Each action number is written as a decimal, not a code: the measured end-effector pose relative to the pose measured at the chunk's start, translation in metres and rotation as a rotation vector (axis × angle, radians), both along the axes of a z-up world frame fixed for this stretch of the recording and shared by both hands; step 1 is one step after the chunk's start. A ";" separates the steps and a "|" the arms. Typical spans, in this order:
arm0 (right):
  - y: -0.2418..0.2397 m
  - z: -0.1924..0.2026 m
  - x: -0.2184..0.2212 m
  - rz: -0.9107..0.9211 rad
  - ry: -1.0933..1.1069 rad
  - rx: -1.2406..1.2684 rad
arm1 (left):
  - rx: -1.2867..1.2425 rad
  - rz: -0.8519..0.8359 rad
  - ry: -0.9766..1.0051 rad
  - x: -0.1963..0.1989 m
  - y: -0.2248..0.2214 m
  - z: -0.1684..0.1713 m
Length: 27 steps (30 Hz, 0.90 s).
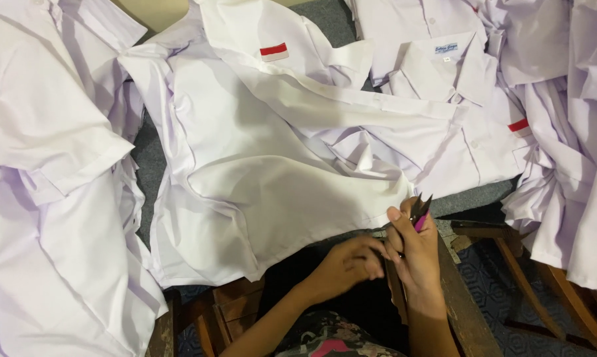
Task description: Trimming loose threads from white shirts using small scissors as part of a quality control process
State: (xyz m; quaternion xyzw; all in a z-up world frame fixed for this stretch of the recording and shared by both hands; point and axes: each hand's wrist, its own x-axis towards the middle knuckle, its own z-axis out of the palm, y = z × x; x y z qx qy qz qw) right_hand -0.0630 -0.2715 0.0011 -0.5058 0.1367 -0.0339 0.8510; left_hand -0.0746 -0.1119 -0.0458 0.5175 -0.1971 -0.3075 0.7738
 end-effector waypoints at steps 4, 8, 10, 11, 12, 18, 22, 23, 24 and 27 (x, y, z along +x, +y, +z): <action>-0.002 0.005 -0.001 -0.019 0.078 0.016 | -1.165 -0.656 0.333 0.041 -0.061 -0.179; -0.005 -0.006 -0.005 -0.162 0.021 -0.317 | 0.020 0.311 0.074 0.009 0.002 0.015; -0.015 -0.029 -0.007 -0.296 -0.036 -0.609 | 0.208 0.297 -0.017 0.010 0.013 0.029; -0.025 -0.047 -0.008 -0.370 -0.214 -0.632 | 0.349 0.248 -0.022 0.010 0.017 0.031; -0.034 -0.065 -0.009 -0.445 -0.392 -0.652 | 0.489 0.197 -0.026 0.011 0.021 0.033; -0.028 -0.024 -0.012 0.078 -0.951 -1.299 | 0.356 0.244 0.007 0.008 0.021 0.021; -0.012 0.004 -0.010 0.067 -0.906 -1.328 | 0.482 0.225 0.183 0.007 0.025 0.037; -0.014 -0.001 -0.010 0.060 -0.916 -1.325 | 0.469 0.243 0.162 0.006 0.025 0.034; -0.015 -0.005 -0.010 0.053 -0.925 -1.323 | 0.457 0.260 0.141 0.005 0.026 0.031; -0.009 0.001 -0.011 0.034 -0.959 -1.250 | 0.376 0.303 0.007 0.006 0.025 0.024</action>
